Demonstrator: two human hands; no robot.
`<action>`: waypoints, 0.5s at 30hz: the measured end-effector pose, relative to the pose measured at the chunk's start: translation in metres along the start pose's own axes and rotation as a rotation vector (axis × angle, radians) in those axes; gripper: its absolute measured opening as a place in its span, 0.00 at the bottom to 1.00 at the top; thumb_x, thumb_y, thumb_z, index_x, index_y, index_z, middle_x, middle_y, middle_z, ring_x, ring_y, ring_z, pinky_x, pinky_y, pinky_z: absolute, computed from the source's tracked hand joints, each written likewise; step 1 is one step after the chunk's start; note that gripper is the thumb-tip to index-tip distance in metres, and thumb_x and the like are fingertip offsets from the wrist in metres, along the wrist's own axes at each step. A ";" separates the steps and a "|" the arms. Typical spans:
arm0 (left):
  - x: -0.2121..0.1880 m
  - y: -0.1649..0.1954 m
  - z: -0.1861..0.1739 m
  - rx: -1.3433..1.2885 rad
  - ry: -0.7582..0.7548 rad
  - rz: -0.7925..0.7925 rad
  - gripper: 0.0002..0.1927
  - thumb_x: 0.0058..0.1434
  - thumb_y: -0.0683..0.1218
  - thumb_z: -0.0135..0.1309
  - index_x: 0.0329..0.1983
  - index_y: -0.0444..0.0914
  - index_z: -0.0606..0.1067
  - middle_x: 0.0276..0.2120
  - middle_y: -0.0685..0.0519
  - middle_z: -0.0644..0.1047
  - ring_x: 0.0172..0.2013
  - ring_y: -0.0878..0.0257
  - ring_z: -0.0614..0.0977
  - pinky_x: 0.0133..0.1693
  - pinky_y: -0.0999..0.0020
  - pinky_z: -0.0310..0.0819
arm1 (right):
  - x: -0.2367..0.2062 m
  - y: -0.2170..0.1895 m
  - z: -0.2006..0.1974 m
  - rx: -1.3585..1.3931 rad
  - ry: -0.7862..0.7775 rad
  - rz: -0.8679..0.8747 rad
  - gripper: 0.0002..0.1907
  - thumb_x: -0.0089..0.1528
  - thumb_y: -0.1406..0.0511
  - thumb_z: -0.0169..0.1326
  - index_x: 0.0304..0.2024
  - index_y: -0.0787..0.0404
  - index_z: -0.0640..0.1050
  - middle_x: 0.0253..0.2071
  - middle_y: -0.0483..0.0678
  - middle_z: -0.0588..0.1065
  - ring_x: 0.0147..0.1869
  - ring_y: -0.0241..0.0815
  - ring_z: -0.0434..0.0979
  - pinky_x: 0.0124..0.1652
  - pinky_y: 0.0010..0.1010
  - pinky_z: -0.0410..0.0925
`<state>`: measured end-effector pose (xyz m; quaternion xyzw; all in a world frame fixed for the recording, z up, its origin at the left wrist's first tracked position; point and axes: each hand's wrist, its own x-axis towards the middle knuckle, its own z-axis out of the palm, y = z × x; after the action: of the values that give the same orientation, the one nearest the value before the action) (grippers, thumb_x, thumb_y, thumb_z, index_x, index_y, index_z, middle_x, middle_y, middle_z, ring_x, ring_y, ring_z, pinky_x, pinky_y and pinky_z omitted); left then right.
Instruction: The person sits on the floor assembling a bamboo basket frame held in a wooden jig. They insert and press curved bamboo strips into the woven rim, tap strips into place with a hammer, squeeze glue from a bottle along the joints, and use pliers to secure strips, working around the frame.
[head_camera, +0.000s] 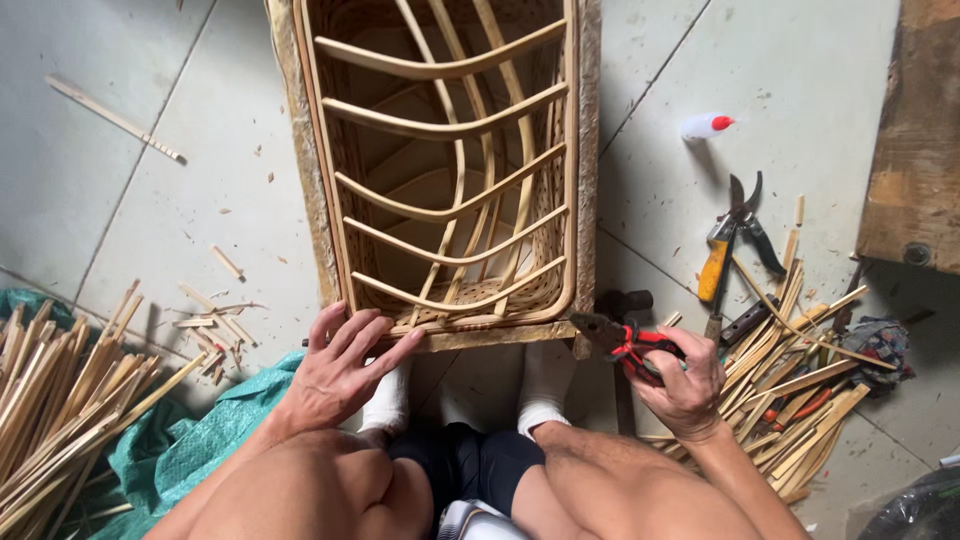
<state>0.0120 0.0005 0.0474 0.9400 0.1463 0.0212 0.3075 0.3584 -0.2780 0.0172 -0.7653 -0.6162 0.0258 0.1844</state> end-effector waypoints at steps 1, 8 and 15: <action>-0.002 -0.002 0.001 -0.034 0.002 0.018 0.40 0.49 0.43 0.54 0.69 0.43 0.66 0.51 0.45 0.73 0.56 0.48 0.72 0.64 0.44 0.53 | -0.002 -0.001 -0.001 -0.019 -0.040 -0.013 0.19 0.46 0.67 0.72 0.35 0.60 0.76 0.50 0.54 0.74 0.49 0.57 0.76 0.48 0.44 0.72; -0.009 -0.017 0.036 0.192 0.158 0.050 0.40 0.51 0.36 0.55 0.70 0.49 0.68 0.51 0.50 0.75 0.57 0.54 0.75 0.67 0.48 0.56 | 0.008 -0.004 -0.018 0.058 -0.033 -0.103 0.17 0.44 0.68 0.70 0.33 0.60 0.77 0.49 0.51 0.75 0.48 0.53 0.76 0.45 0.41 0.72; -0.010 -0.016 0.036 0.209 0.139 0.061 0.38 0.52 0.38 0.56 0.69 0.48 0.69 0.49 0.49 0.75 0.56 0.54 0.74 0.65 0.47 0.57 | 0.009 0.001 -0.021 0.027 -0.037 -0.122 0.18 0.45 0.67 0.72 0.32 0.61 0.76 0.46 0.54 0.74 0.46 0.55 0.75 0.43 0.42 0.71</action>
<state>0.0034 -0.0111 0.0093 0.9672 0.1398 0.0804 0.1960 0.3673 -0.2747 0.0379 -0.7232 -0.6645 0.0372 0.1843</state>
